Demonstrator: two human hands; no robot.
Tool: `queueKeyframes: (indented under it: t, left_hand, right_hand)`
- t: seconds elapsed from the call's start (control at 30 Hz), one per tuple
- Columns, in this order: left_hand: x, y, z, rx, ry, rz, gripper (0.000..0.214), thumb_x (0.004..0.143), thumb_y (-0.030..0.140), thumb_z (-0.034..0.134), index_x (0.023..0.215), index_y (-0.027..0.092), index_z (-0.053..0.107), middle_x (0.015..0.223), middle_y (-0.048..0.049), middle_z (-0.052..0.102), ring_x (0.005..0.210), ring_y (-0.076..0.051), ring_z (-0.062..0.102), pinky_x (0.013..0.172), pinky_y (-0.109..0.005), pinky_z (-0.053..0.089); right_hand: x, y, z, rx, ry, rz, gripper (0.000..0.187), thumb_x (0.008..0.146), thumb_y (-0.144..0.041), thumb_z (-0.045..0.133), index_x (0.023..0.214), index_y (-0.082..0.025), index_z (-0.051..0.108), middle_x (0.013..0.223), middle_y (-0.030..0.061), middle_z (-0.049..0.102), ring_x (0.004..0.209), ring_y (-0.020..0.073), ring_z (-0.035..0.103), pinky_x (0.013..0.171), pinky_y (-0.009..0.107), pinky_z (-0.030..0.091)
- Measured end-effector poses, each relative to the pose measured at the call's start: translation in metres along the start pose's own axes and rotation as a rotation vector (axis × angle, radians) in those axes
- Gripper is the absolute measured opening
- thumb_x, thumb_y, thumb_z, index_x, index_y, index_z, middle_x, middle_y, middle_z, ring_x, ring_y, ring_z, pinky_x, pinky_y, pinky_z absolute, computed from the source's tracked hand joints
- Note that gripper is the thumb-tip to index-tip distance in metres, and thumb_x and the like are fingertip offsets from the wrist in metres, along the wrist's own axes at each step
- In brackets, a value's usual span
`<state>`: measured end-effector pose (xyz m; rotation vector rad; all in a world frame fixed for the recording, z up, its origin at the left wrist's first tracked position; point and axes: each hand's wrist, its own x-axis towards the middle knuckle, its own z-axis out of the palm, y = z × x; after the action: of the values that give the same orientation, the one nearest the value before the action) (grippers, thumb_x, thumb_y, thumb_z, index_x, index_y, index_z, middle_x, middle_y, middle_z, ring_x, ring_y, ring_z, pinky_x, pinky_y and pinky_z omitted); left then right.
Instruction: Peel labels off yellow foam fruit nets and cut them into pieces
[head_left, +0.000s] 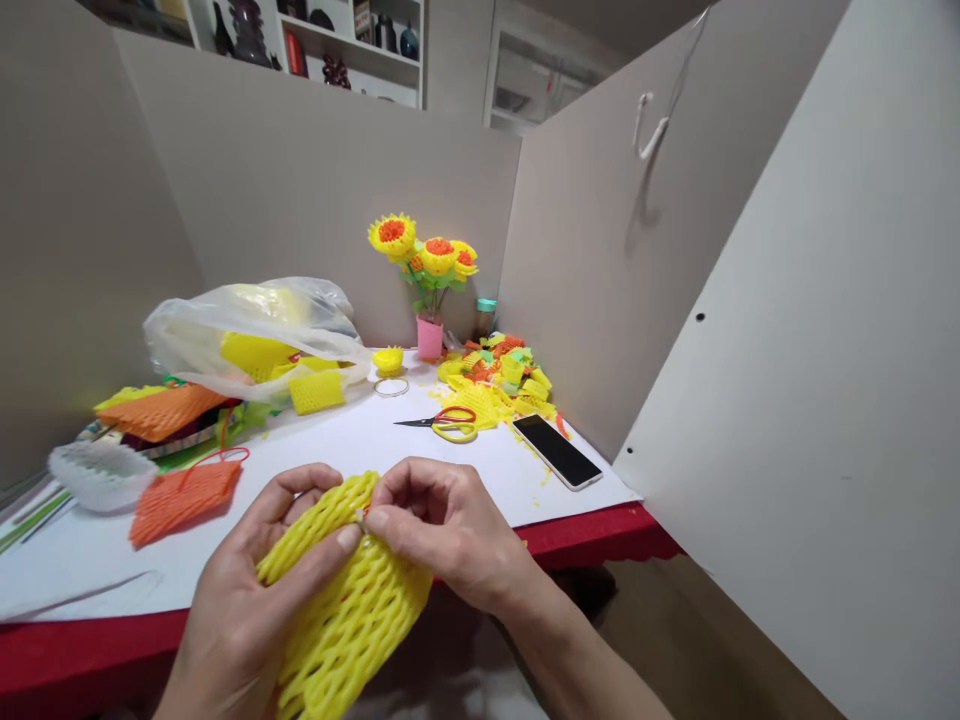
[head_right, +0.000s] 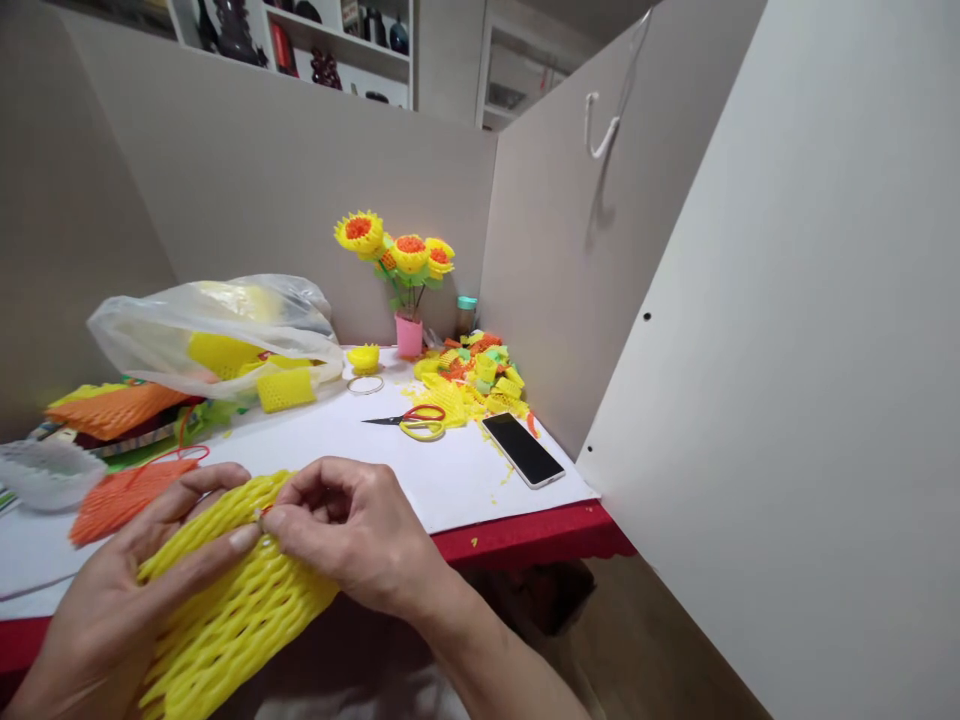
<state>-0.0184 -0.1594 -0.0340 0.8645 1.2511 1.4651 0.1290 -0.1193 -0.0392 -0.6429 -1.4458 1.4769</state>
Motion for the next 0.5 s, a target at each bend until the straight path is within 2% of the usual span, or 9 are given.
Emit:
queueKeyframes:
  t: [0.17, 0.3, 0.4, 0.5]
  left_hand:
    - [0.013, 0.0, 0.008, 0.012, -0.025, -0.077, 0.053, 0.052, 0.025, 0.093, 0.096, 0.033, 0.064, 0.073, 0.0088, 0.074, 0.058, -0.018, 0.074, 0.052, -0.022, 0.06]
    - [0.031, -0.005, 0.013, 0.045, -0.1, -0.141, 0.052, 0.052, 0.029, 0.093, 0.095, 0.033, 0.063, 0.069, 0.0077, 0.073, 0.055, -0.018, 0.071, 0.052, -0.023, 0.06]
    - [0.047, -0.011, 0.016, 0.068, -0.13, -0.149, 0.054, 0.054, 0.033, 0.093, 0.097, 0.035, 0.061, 0.072, 0.0085, 0.073, 0.058, -0.021, 0.074, 0.053, -0.027, 0.062]
    - [0.064, -0.018, 0.017, 0.114, -0.136, -0.061, 0.053, 0.051, 0.031, 0.094, 0.093, 0.033, 0.062, 0.073, 0.0089, 0.073, 0.06, -0.022, 0.073, 0.051, -0.026, 0.06]
  right_hand:
    - [0.012, 0.002, -0.018, 0.149, -0.078, 0.106, 0.026, 0.072, -0.033, 0.083, 0.074, -0.015, 0.064, 0.065, -0.0051, 0.052, 0.058, 0.0066, 0.038, 0.056, 0.021, 0.03]
    - [0.02, 0.009, -0.036, 0.151, -0.101, 0.166, 0.025, 0.074, -0.033, 0.082, 0.077, -0.015, 0.064, 0.06, -0.0066, 0.048, 0.052, 0.0058, 0.033, 0.05, 0.022, 0.024]
    - [0.026, 0.01, -0.048, 0.06, -0.136, 0.148, 0.022, 0.084, -0.035, 0.072, 0.082, -0.015, 0.063, 0.065, -0.0049, 0.051, 0.053, 0.0063, 0.04, 0.052, 0.021, 0.029]
    - [0.034, 0.008, -0.052, -0.173, -0.124, 0.075, 0.022, 0.093, -0.035, 0.059, 0.083, -0.016, 0.062, 0.075, -0.0018, 0.057, 0.06, 0.0084, 0.049, 0.058, 0.022, 0.036]
